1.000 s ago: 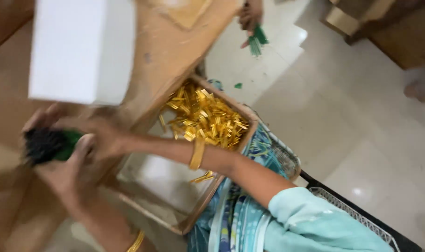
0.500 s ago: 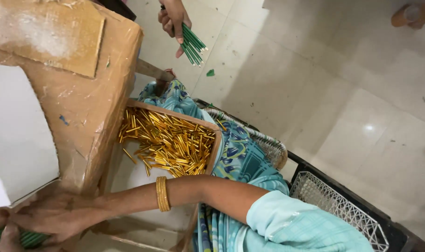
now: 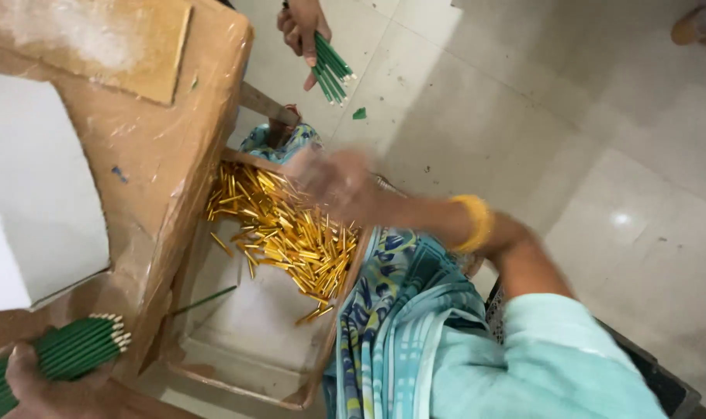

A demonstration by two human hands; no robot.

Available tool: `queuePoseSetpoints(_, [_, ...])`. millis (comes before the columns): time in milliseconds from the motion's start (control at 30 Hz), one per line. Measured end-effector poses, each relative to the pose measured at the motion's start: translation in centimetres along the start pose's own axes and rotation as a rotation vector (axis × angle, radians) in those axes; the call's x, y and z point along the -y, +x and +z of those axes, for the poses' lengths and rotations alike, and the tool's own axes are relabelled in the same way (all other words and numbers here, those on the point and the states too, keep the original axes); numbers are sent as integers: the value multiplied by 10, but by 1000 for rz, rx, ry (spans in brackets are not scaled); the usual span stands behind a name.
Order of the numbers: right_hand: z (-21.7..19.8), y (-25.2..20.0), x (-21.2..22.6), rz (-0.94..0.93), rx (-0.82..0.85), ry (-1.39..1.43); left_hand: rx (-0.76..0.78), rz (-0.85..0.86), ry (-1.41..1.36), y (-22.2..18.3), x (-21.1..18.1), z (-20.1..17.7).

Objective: The person sits at a workbench and assembles pencils, picking gold ferrule tips from a tray and pressing them one at a time onto the ends of green pencil bodies held in a bundle. The person gathers the finished pencils into a bundle and places bundles into a cardboard box.

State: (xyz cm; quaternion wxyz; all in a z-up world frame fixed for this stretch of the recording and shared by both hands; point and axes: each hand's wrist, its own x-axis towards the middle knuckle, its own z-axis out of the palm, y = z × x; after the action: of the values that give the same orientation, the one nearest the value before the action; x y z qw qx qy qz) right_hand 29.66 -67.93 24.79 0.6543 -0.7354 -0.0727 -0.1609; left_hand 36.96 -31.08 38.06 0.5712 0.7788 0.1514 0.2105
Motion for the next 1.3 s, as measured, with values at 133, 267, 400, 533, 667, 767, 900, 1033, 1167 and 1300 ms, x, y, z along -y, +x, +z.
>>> queuePoseSetpoints(133, [-82, -41, -46, 462, -182, -426, 119, 175, -179, -10, 7, -5])
queuePoseSetpoints(267, [-73, -118, -108, 175, 361, -721, 136, 243, -320, 24, 47, -19])
queuePoseSetpoints(400, [-58, -158, -150, -181, 608, -926, 102, 33, -473, 34, 44, -25])
queuePoseSetpoints(533, [-74, -139, -134, -119, 804, -924, -81, 27, -557, 27, 44, -27])
queuePoseSetpoints(667, [-86, -112, -70, 42, 270, -856, -14, 70, -527, 30, 53, -29])
queuePoseSetpoints(767, [-62, -75, -1, 104, 126, -751, 14, 125, -514, 37, 72, -29])
queuePoseSetpoints(900, [10, -35, 45, -178, 487, -850, 106, 243, -488, 44, 75, -35])
queuePoseSetpoints(1033, [96, 1, -9, -309, 633, -818, 60, 225, -452, 43, 71, -30])
queuePoseSetpoints(1167, [174, 25, -56, -174, 765, -758, 20, 236, -342, 42, 71, -30])
queuePoseSetpoints(1300, [204, 30, -67, -181, 606, -740, 1, 201, -357, 38, 60, -28])
